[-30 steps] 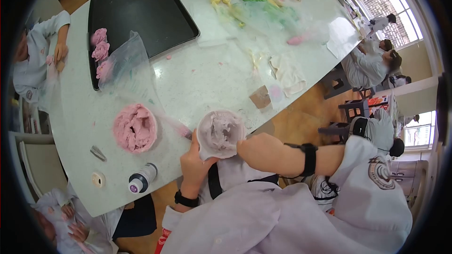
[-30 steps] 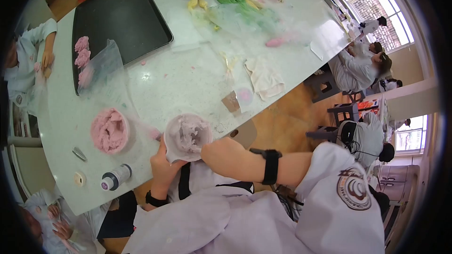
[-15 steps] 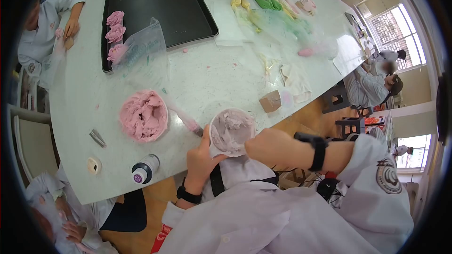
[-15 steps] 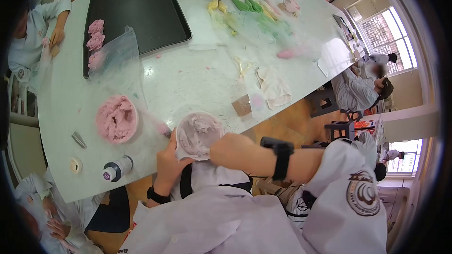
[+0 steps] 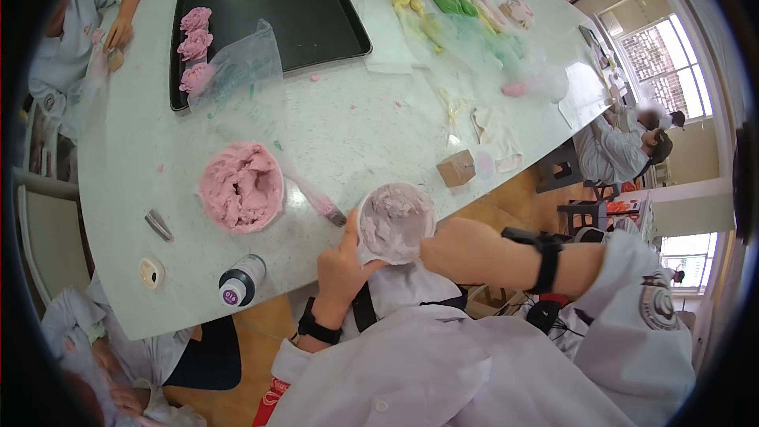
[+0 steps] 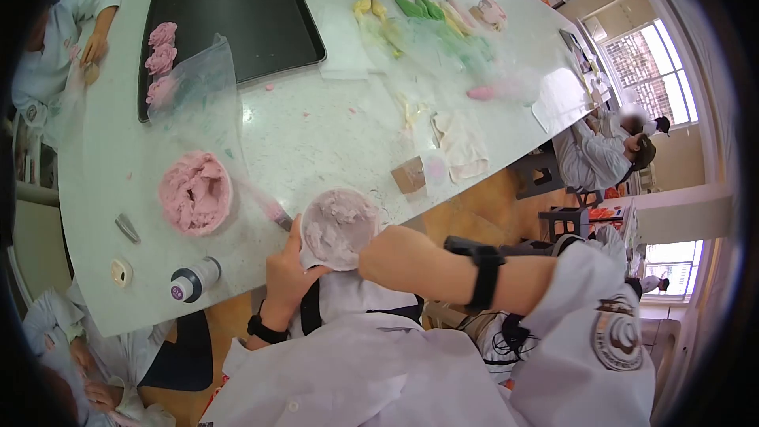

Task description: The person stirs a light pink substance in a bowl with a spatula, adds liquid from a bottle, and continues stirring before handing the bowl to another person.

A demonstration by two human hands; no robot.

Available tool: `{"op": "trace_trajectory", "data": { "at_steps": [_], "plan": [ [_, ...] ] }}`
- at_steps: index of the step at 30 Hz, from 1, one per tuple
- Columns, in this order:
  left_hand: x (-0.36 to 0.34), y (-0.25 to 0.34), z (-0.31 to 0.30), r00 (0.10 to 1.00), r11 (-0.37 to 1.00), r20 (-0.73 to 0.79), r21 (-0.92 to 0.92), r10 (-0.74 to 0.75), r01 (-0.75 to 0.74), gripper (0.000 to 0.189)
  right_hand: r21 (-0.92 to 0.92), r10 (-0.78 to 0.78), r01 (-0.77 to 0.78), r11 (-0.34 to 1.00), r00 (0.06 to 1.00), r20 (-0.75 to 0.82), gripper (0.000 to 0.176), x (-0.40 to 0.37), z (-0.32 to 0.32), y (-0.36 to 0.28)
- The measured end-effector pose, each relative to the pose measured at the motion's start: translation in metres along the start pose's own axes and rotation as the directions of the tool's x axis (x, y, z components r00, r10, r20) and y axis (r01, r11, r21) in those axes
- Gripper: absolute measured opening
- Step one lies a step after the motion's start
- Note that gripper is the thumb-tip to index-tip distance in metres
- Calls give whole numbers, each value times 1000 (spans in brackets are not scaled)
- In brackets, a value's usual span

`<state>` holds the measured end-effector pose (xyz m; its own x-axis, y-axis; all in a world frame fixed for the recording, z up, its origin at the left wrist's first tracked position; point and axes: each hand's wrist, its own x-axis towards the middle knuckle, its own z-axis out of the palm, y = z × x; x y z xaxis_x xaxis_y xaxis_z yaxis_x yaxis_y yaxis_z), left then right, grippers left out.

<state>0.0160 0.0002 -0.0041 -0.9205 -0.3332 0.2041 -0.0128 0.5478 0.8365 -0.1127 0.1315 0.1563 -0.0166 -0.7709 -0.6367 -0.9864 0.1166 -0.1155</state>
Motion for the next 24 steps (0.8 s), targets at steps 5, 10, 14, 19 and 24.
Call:
{"op": "trace_trajectory", "data": {
  "at_steps": [5, 10, 14, 19, 24],
  "plan": [
    [-1, 2, 6, 999, 1000, 39, 8, -18, 17, 101, -165, 106, -141, 976, 973, -206, 12, -11, -25, 35],
    [-6, 9, 7, 997, 997, 25, 3, -74, 74, 102, 106, 352, -337, 935, 916, -193, 6, 6, 13, 3],
    [-11, 10, 9, 999, 997, -17, 57, -45, 46, 102, 223, 317, -290, 931, 943, -98, 6, 5, 14, -25],
    [-6, 19, 17, 986, 986, -16, 15, -167, 167, 98, 31, 254, -252, 967, 960, -117, 7, -22, -19, 3],
    [-6, 17, 25, 986, 990, -86, -30, -141, 139, 100, -16, 436, -438, 899, 898, -64, 10, -11, -5, 13]
  ]
}}
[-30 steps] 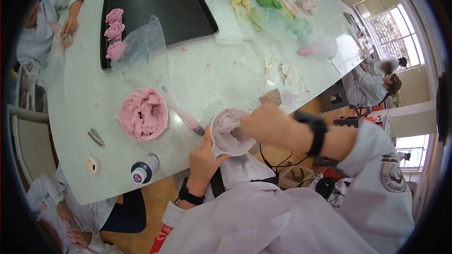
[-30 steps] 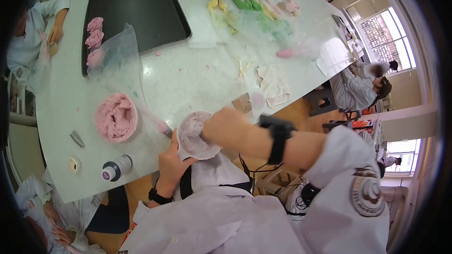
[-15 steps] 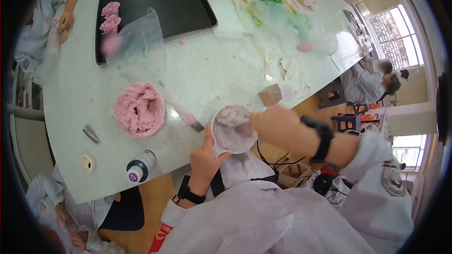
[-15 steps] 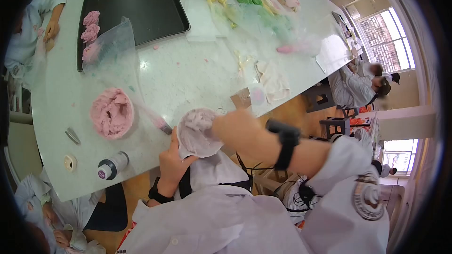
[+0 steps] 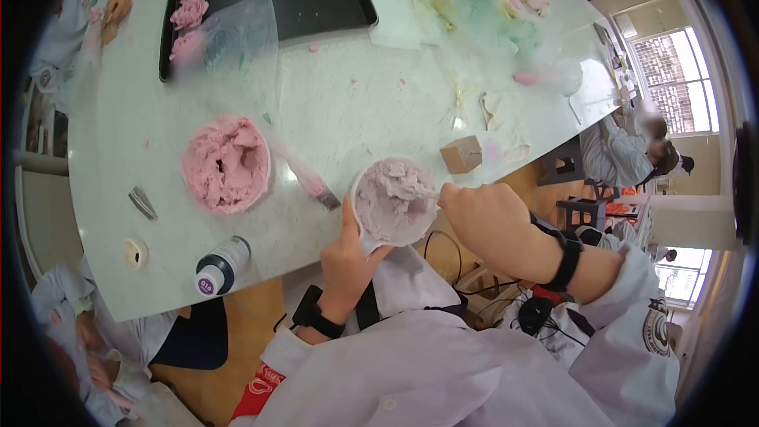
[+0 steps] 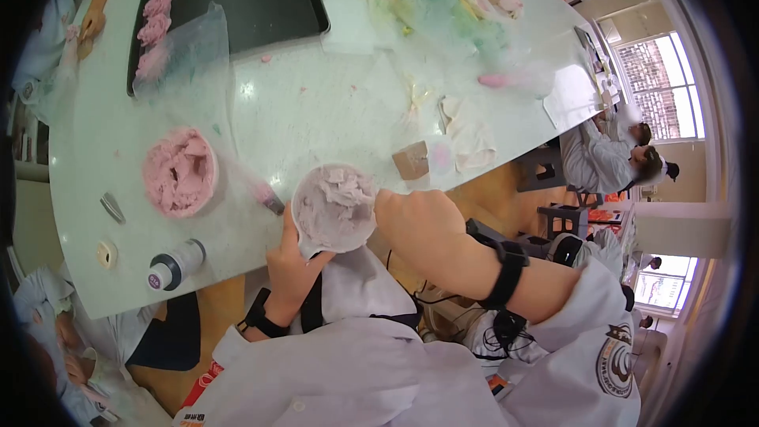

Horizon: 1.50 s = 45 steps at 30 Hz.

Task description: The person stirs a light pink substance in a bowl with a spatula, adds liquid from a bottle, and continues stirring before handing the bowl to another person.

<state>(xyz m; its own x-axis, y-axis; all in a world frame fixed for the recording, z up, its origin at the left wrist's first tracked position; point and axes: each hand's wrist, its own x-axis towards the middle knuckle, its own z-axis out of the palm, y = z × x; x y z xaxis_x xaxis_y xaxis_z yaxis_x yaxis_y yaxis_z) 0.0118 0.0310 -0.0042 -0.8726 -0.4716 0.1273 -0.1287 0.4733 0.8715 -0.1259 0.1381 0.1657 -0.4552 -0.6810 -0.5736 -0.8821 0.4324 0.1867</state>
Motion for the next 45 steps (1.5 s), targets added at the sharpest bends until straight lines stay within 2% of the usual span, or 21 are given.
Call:
{"op": "trace_trajectory", "data": {
  "at_steps": [1, 3, 7, 8, 11, 12, 14, 15, 16, 17, 18, 19, 21, 23, 24, 25, 27, 28, 30, 40, 45],
  "plan": [
    [-2, -1, 4, 996, 998, -65, -17, 56, -57, 104, 73, 48, -44, 996, 998, -52, 9, 5, 15, -5],
    [-5, -1, 8, 999, 1000, -50, -4, 21, -21, 105, 140, 92, -78, 987, 991, -94, 8, 12, 35, -18],
    [-6, 0, 9, 999, 1000, -54, 22, 3, -2, 105, 117, -73, 89, 989, 989, -132, 10, 14, 31, -35],
    [-7, 0, 9, 999, 1000, -54, 22, 7, -6, 105, 120, -151, 165, 979, 982, -111, 13, 11, 22, -31],
    [-3, -1, 5, 999, 994, -38, 105, -6, 10, 105, 117, -188, 202, 972, 975, -120, 24, 2, 0, -1],
    [-1, -2, 4, 997, 993, -58, 108, 45, -39, 104, 106, -198, 211, 972, 973, -123, 24, 0, -2, 9],
    [-1, -3, 3, 993, 991, -84, 115, 82, -72, 104, 269, -111, 174, 947, 966, -232, 33, -1, 1, 29],
    [0, -3, 4, 992, 990, -86, 107, 97, -87, 103, 625, -10, 69, 778, 995, -96, 37, 6, 15, 40],
    [1, -4, 3, 990, 989, -89, 102, 113, -104, 103, 620, -22, 78, 781, 995, -97, 37, 8, 25, 44],
    [1, -4, 3, 990, 990, -97, 102, 106, -96, 103, 824, 44, -212, 525, 974, 222, 40, 7, 34, 46],
    [3, -5, 3, 986, 991, -111, 73, 122, -115, 103, 833, 2, -512, 212, 852, 523, 42, 8, 42, 47],
    [4, -5, 3, 983, 990, -125, 45, 135, -130, 103, 829, -3, -510, 227, 851, 525, 42, 9, 54, 44],
    [6, -4, 1, 988, 991, -101, 74, 116, -109, 104, 890, -76, -456, -9, 888, 454, 45, 10, 75, 37],
    [-1, -1, -2, 993, 991, -59, 99, 98, -92, 105, 861, -79, -503, 79, 858, 508, 45, 9, 75, 40],
    [-1, 1, -3, 999, 994, 30, 97, 42, -44, 103, 832, -61, -531, 159, 836, 545, 44, 8, 74, 44],
    [0, 2, -3, 993, 995, 117, 97, -11, 0, 102, 832, -59, -531, 161, 836, 545, 44, 3, 69, 46],
    [6, -3, 0, 999, 997, 32, 80, 16, -19, 104, 815, 23, -469, 341, 871, 492, 46, -11, 54, 49],
    [6, -4, 2, 998, 998, -41, 60, 39, -36, 106, 813, 28, -476, 335, 867, 497, 46, -15, 49, 52],
    [7, -6, 3, 998, 997, -37, 59, 45, -43, 106, 736, 40, -598, 318, 784, 620, 48, -20, 42, 58],
    [10, -6, 0, 997, 998, -36, 22, 64, -64, 105, 687, 58, -663, 298, 731, 680, 48, -49, 38, 72],
    [9, -5, -2, 998, 998, -18, 30, 59, -58, 106, 776, -10, -625, 84, 778, 628, 41, -66, 17, 80]
  ]
}}
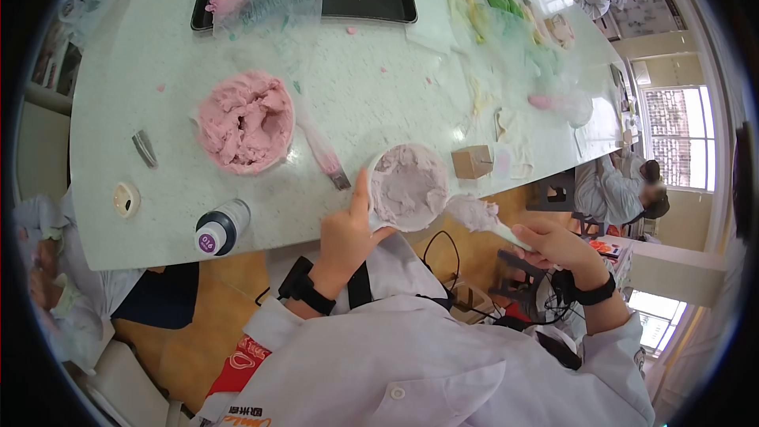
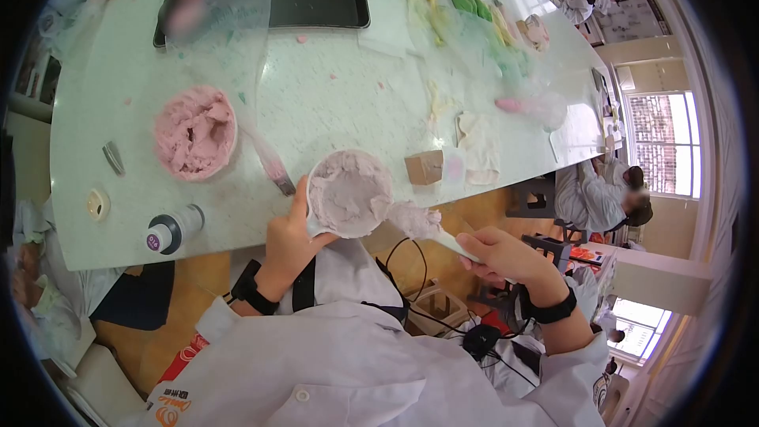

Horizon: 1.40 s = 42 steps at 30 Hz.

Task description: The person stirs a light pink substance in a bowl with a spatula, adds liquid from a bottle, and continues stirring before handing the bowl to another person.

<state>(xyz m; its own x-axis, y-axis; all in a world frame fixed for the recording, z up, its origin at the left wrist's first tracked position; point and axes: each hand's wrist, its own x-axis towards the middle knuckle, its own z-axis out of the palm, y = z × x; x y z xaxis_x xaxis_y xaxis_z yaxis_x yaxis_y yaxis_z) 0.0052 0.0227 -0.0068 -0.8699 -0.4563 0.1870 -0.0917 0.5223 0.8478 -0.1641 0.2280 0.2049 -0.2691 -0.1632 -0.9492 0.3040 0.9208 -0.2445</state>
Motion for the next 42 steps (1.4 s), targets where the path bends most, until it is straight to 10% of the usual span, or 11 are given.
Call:
{"op": "trace_trajectory", "data": {
  "at_steps": [4, 6, 13, 31, 33, 42],
  "plan": [
    [1, 0, 1, 1000, 1000, 14, 19, 7, -7, 107, -533, -455, 283, 798, 862, -223, 19, 23, 22, -3],
    [0, 0, 1, 1000, 1000, 10, 21, 12, -12, 107, -904, -899, 330, 271, 423, -115, 30, 45, 47, -11],
    [2, 0, 1, 1000, 1000, 0, 10, -1, 1, 106, -970, -754, 54, 236, 639, -148, 50, 41, 57, -4],
    [4, 1, -1, 999, 1000, 36, -7, -19, 19, 105, -921, -779, 82, 380, 565, -271, 44, -15, 35, -9],
    [4, 1, 0, 1000, 1000, 17, -14, 7, -7, 105, -996, -875, -11, 92, 477, -86, 44, 0, 37, -24],
    [9, 22, -6, 991, 989, 109, 129, -82, 68, 103, -993, -600, -117, 19, 793, -105, 47, 8, 95, -23]
  ]
}}
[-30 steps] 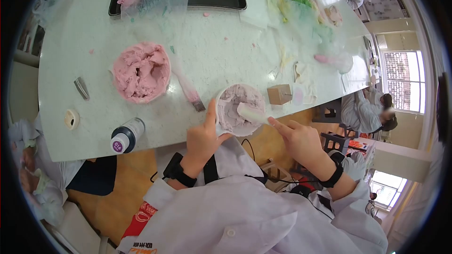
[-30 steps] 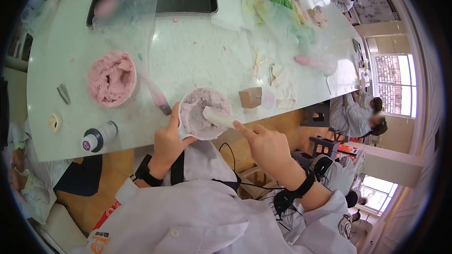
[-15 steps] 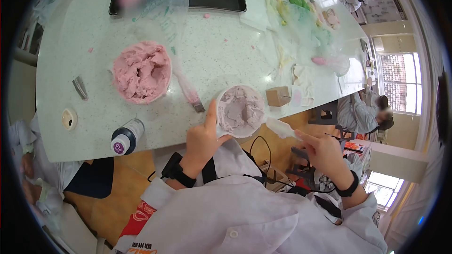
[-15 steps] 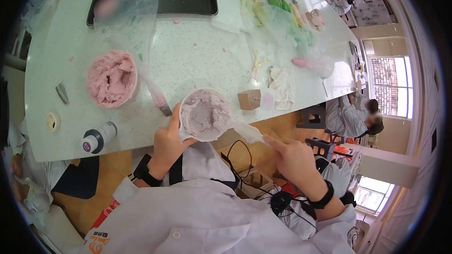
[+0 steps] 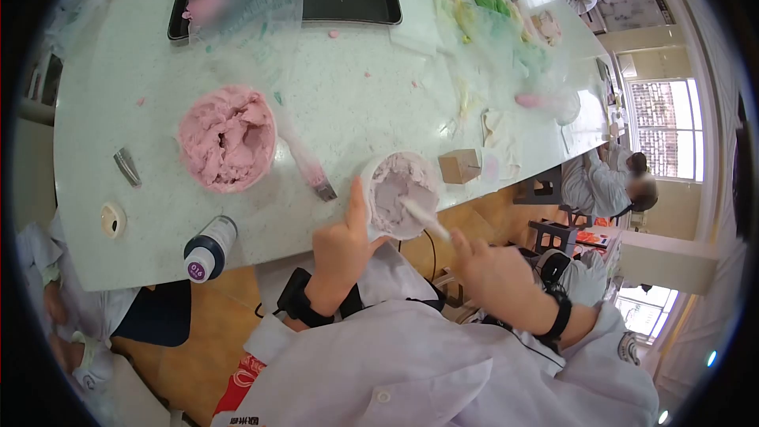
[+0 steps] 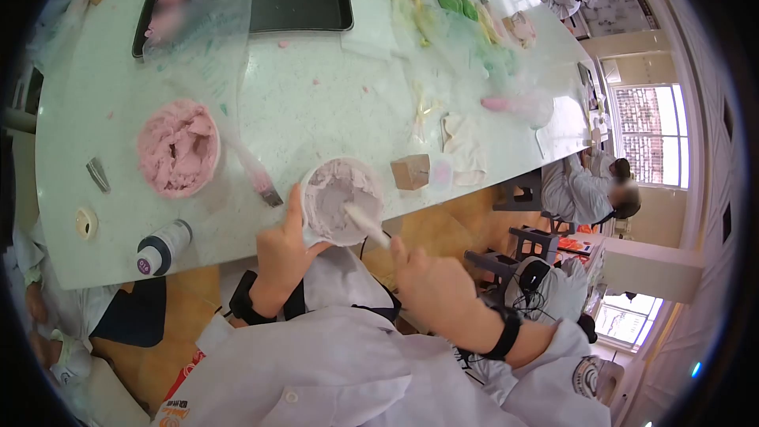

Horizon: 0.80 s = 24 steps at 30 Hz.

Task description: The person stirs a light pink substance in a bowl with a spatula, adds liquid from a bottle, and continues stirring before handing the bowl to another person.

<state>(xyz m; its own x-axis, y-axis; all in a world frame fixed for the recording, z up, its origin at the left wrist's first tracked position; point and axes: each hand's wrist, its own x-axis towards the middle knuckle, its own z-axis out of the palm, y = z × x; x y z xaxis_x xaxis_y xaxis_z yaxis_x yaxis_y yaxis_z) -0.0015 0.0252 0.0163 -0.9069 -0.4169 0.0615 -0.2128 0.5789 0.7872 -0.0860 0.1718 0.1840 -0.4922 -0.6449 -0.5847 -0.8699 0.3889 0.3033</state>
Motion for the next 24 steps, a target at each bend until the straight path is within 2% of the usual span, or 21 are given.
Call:
{"op": "trace_trajectory", "data": {
  "at_steps": [1, 2, 4, 8, 10, 11, 13, 14, 16, 17, 18, 19, 20, 21, 22, 23, 24],
  "plan": [
    [0, 1, 0, 999, 998, 32, 55, -20, 18, 104, 122, -19, 16, 992, 1000, 25, 47, 2, -1, -6],
    [1, 3, -1, 999, 998, 33, 57, -17, 15, 104, 124, -17, 14, 992, 1000, 23, 47, 6, -3, -10],
    [1, 9, -1, 1000, 999, 20, 34, 2, -3, 105, 331, -33, -1, 944, 995, 96, 48, 13, -6, -13],
    [2, 1, 2, 999, 998, 33, 43, 42, -43, 104, 240, -42, 9, 971, 991, 130, 40, 34, -21, 12],
    [8, -9, -2, 997, 997, 45, -45, 67, -65, 102, 223, -18, 37, 974, 996, -84, 28, 48, -14, 35],
    [12, -14, -2, 996, 996, 27, -20, 88, -87, 102, 225, -10, 37, 974, 993, -121, 28, 51, -13, 38],
    [15, -23, -4, 996, 983, -2, -161, 92, -91, 99, 398, 58, 102, 912, 927, -370, 22, 51, -10, 38],
    [18, -17, -13, 994, 991, 111, -137, 11, 4, 98, 398, 62, 115, 910, 912, -407, 22, 47, -11, 41],
    [20, -17, -19, 998, 994, 36, -100, 47, -43, 98, 699, 80, 305, 647, 884, -460, 15, 38, -12, 45],
    [19, -17, -22, 998, 993, -17, -93, 68, -70, 98, 686, 76, 336, 645, 866, -495, 15, 34, -9, 43],
    [16, -15, -29, 1000, 997, 4, -73, 7, -7, 93, 761, 114, 411, 502, 841, -529, 11, 31, -3, 40],
    [12, -16, -32, 1000, 999, -21, -50, 13, -14, 93, 808, 151, 479, 342, 821, -551, 7, 28, 4, 36],
    [5, -18, -33, 998, 999, -61, -13, 33, -34, 92, 794, 142, 505, 338, 807, -573, 7, 29, 13, 26],
    [1, -20, -35, 994, 998, -101, 26, 51, -49, 91, 832, 262, 528, 169, 790, -554, 5, 35, 21, 13],
    [-4, -17, -43, 986, 997, -148, -3, 79, -80, 78, 837, 371, 547, -9, 779, -505, 7, 43, 27, 4],
    [-12, -14, -52, 984, 997, -162, 18, 73, -71, 78, 826, 357, 563, -21, 776, -520, 7, 49, 31, 0],
    [-23, -13, -62, 974, 991, -187, 54, 128, -120, 71, 831, 383, 556, 16, 765, -518, 9, 56, 34, -5]
  ]
}}
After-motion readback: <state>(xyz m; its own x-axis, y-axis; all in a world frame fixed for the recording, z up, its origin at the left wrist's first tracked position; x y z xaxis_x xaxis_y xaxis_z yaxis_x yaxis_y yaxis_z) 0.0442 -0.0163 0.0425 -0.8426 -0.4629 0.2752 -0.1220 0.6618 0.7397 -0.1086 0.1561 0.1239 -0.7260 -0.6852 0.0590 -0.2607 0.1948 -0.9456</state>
